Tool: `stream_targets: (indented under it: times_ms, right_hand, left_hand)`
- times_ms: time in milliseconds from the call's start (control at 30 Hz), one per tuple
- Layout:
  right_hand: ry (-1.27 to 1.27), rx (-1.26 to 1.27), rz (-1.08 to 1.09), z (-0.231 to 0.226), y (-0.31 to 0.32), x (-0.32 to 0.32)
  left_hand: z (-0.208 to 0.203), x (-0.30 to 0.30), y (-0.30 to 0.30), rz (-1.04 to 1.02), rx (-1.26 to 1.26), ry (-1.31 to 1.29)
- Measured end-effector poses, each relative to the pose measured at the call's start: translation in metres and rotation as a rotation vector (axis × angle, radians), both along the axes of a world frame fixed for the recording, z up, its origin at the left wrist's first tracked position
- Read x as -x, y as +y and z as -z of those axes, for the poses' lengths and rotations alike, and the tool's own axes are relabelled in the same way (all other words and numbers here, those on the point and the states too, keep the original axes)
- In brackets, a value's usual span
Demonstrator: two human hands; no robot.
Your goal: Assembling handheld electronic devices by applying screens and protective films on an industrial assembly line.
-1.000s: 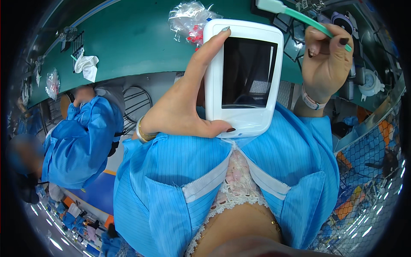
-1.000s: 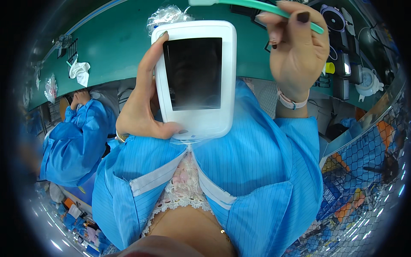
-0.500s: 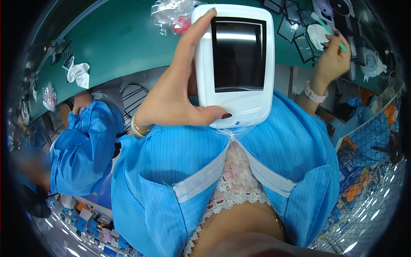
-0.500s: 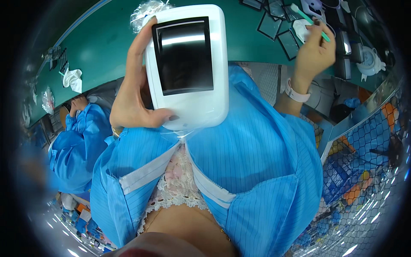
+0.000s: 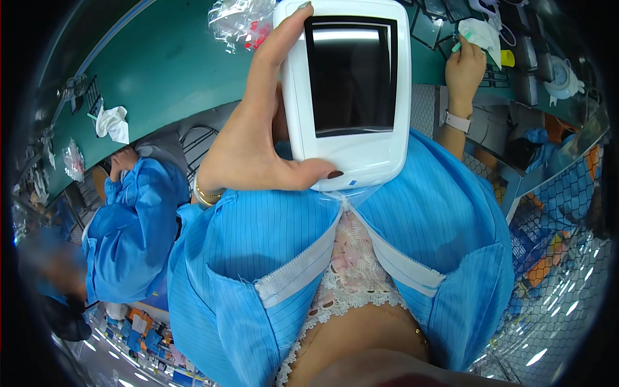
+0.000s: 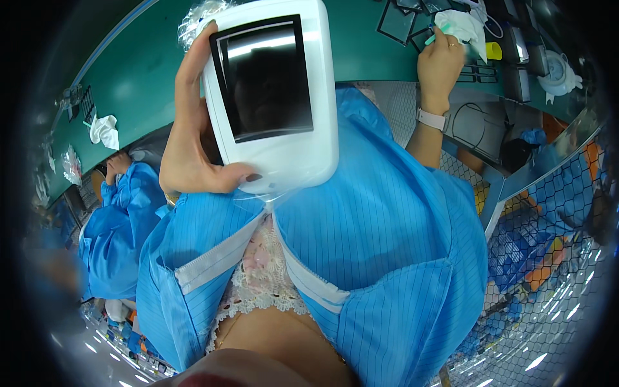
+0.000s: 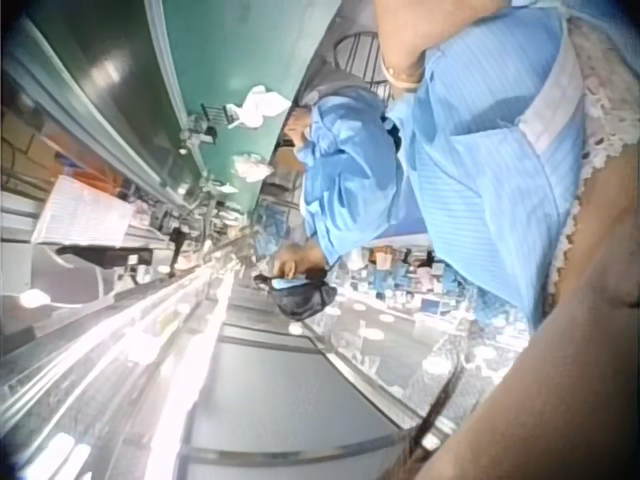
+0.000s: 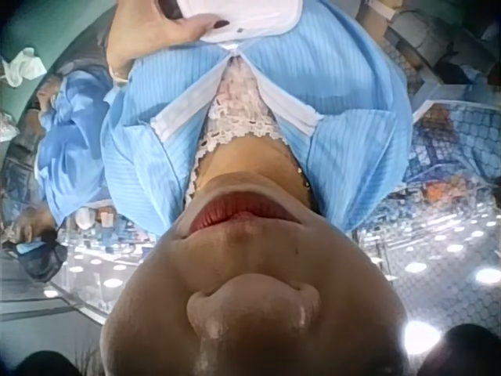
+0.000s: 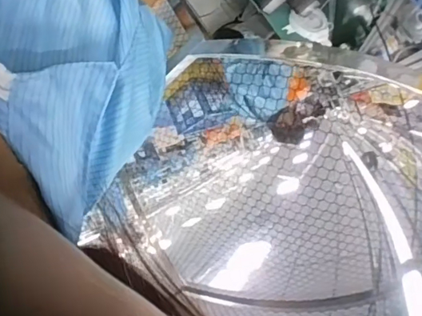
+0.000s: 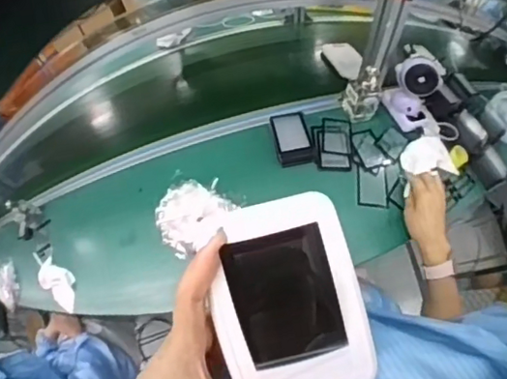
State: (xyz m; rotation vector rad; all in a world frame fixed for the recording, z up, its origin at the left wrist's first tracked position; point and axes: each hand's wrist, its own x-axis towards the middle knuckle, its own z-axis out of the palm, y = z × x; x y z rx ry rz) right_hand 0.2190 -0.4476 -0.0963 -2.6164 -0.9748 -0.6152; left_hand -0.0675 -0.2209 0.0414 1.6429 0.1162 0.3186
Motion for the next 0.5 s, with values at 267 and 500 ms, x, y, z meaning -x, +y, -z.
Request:
stream_targets:
  times_ms: [267,500]
  right_hand:
    - [0.073,-0.027,0.037,0.002,-0.003,0.004]
    - [0.070,-0.148,0.003,-0.011,-0.008,-0.003]
  left_hand:
    - [-0.005,0.005,0.000,0.133,0.080,0.008]
    - [0.000,0.000,0.003,0.144,0.013,-0.083]
